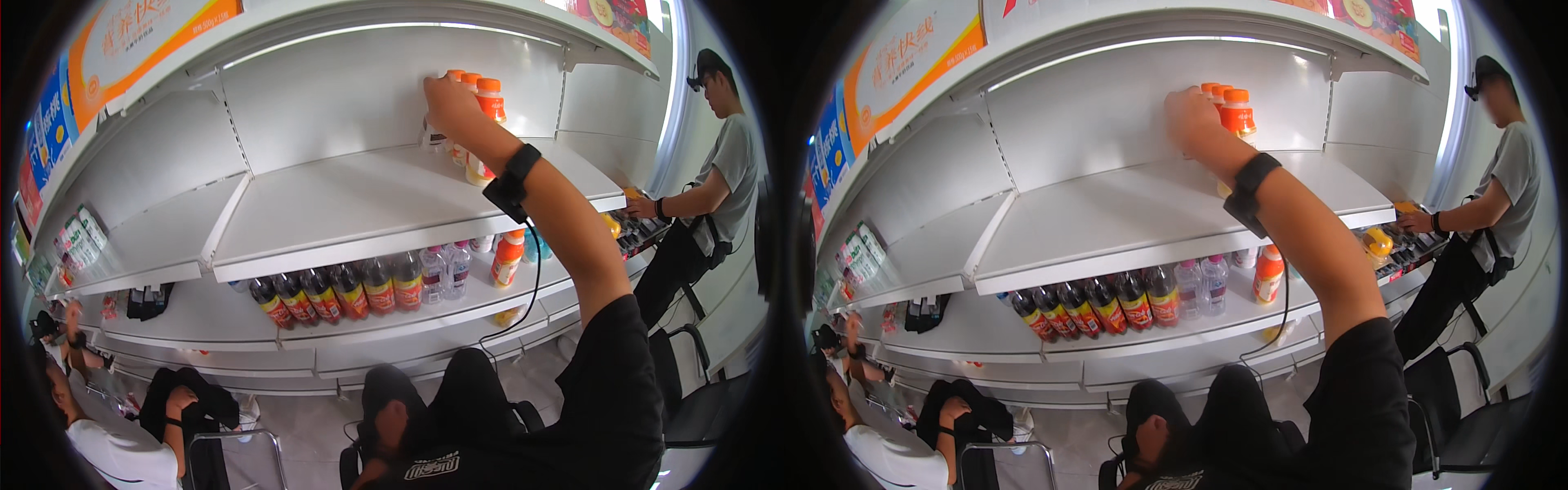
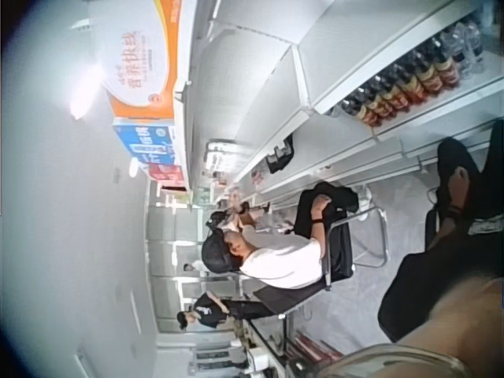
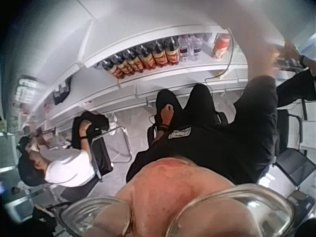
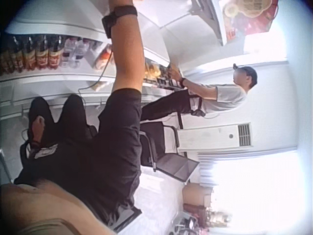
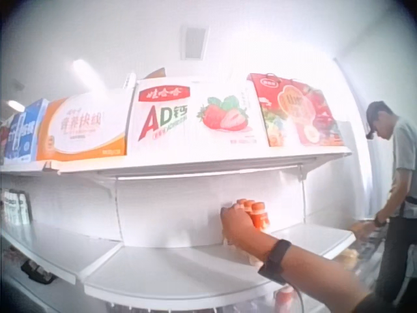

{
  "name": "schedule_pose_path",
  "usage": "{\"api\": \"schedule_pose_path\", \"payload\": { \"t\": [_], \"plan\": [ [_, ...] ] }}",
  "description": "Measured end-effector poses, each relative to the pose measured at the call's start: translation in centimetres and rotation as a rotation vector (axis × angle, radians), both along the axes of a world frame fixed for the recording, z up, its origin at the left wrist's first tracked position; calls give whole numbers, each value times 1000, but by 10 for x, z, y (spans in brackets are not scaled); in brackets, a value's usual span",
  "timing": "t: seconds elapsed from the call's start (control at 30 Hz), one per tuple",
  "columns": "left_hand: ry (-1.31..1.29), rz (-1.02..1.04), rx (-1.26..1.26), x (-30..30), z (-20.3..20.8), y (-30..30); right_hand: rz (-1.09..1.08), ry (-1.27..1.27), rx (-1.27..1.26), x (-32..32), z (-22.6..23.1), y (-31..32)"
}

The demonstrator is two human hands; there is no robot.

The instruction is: Arranging and moving various drink bottles and cans on a white display shelf.

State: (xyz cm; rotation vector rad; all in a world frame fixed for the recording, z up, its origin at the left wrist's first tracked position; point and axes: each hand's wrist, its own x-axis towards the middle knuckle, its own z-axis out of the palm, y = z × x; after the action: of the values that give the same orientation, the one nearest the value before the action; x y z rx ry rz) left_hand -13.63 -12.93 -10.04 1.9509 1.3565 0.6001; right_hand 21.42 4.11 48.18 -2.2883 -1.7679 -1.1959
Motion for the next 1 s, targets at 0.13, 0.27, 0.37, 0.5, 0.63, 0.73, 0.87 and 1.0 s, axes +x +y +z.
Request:
{"api": "schedule_pose_path", "payload": {
  "t": [0.13,0.27,0.37,0.5,0.63,0.73,0.87,1.0],
  "plan": [
    [4,37,21,-1,-18,3,234,297,82,-19,-15,-22],
    [-33,47,-44,-1,-10,4,320,406,23,-26,-44,-23],
    [-45,54,20,2,-8,3,356,300,-57,-24,-68,-41],
    [-99,34,-92,6,4,-1,221,336,-69,-27,-84,-61],
    [-48,38,-59,8,-5,-1,207,383,-39,-24,-100,-60],
    [-31,51,7,5,-5,-3,342,508,44,-43,-88,-97],
    [-21,66,24,-1,-6,-3,448,775,326,-61,-58,-189],
    [-115,52,-159,5,5,1,613,1257,416,-61,-59,-273]
  ]
}}
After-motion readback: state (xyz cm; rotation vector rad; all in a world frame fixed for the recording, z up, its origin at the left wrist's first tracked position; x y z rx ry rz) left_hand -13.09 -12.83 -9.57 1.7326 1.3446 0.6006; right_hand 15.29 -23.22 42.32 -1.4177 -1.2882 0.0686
